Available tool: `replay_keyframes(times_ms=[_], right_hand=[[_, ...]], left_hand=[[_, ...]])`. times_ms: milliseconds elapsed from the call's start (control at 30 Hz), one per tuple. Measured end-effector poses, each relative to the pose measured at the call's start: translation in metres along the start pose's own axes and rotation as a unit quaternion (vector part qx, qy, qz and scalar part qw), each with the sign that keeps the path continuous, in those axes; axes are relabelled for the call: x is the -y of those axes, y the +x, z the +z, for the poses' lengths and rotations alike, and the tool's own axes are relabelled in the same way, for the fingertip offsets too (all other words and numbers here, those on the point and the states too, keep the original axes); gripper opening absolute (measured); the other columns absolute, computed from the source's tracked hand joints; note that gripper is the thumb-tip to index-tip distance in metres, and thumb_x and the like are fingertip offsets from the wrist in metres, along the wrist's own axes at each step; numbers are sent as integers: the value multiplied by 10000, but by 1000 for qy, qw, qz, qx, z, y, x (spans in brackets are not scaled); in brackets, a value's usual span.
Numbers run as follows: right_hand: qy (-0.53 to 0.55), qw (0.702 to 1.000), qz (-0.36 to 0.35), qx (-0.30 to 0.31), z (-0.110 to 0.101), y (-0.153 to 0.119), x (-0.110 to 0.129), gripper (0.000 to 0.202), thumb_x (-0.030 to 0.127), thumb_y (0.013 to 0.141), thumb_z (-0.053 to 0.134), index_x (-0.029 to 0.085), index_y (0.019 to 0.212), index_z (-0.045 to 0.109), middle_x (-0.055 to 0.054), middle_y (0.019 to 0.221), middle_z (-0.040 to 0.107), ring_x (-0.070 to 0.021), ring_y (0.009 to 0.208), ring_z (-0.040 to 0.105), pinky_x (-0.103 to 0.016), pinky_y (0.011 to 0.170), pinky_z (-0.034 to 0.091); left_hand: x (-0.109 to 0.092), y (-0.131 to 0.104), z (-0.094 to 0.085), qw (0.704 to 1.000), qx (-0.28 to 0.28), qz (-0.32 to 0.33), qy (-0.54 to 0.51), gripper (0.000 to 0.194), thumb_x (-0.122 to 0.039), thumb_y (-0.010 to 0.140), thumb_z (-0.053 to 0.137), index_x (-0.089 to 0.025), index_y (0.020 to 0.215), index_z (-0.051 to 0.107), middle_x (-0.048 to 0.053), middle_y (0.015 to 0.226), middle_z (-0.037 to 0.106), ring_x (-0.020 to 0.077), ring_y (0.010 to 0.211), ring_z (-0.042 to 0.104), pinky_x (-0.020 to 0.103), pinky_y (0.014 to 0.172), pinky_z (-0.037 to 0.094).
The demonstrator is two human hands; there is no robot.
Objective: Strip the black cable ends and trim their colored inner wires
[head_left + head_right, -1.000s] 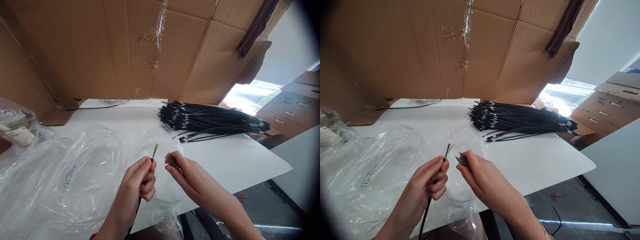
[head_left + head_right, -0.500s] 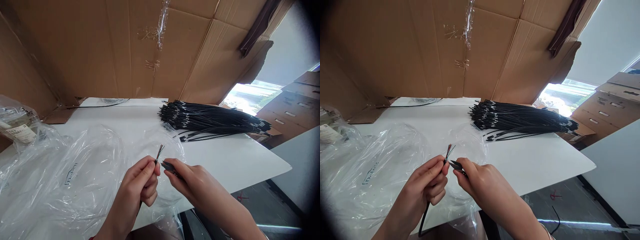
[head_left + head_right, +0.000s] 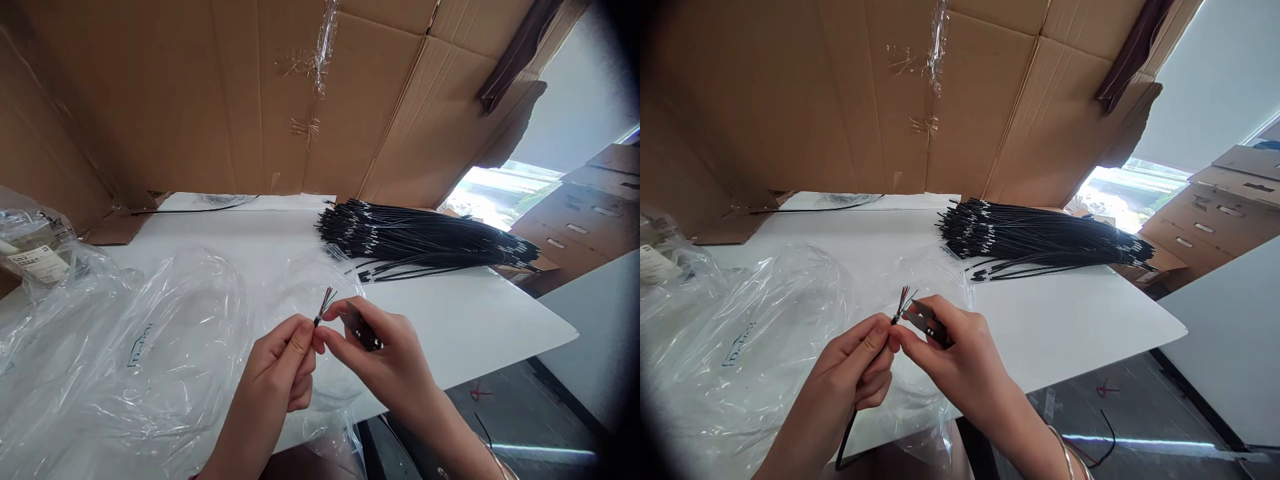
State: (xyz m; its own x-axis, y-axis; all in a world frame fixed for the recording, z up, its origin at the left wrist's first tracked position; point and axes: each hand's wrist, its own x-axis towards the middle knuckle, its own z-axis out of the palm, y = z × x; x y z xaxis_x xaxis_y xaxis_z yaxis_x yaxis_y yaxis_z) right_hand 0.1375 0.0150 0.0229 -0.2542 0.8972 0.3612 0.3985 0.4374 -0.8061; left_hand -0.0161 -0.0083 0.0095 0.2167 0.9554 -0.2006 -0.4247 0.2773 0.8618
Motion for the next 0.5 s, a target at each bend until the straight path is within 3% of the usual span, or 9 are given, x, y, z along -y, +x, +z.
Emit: replay_keyframes(times_ms=[267, 400, 500], right_hand=[[12, 1000, 13, -21, 2, 0, 6, 124, 214, 867, 650, 200, 744, 640, 56, 554, 509, -83, 482, 338, -220, 431, 287], [-2, 1000, 23, -13, 2, 0, 5, 83, 198, 850, 644, 199, 768, 632, 42, 599, 540, -90, 522, 395, -210, 469, 339], [20, 999, 26, 0, 1, 2, 4, 166, 219, 876, 614, 194, 716, 578, 56, 577, 416, -89, 521, 317, -217, 458, 290]], left_hand=[[3, -4, 5, 992, -47, 40, 107, 432, -523, 924, 612, -192, 662, 520, -57, 562, 364, 79, 473, 263, 221, 425, 196], [3, -3, 4, 999, -17, 14, 49, 402, -504, 931, 619, -181, 698, 565, -65, 551, 359, 63, 459, 230, 199, 415, 164], [1, -2, 0, 999, 21, -22, -29, 357, -452, 937, 633, -165, 726, 607, -72, 549, 359, 43, 444, 195, 159, 397, 160]])
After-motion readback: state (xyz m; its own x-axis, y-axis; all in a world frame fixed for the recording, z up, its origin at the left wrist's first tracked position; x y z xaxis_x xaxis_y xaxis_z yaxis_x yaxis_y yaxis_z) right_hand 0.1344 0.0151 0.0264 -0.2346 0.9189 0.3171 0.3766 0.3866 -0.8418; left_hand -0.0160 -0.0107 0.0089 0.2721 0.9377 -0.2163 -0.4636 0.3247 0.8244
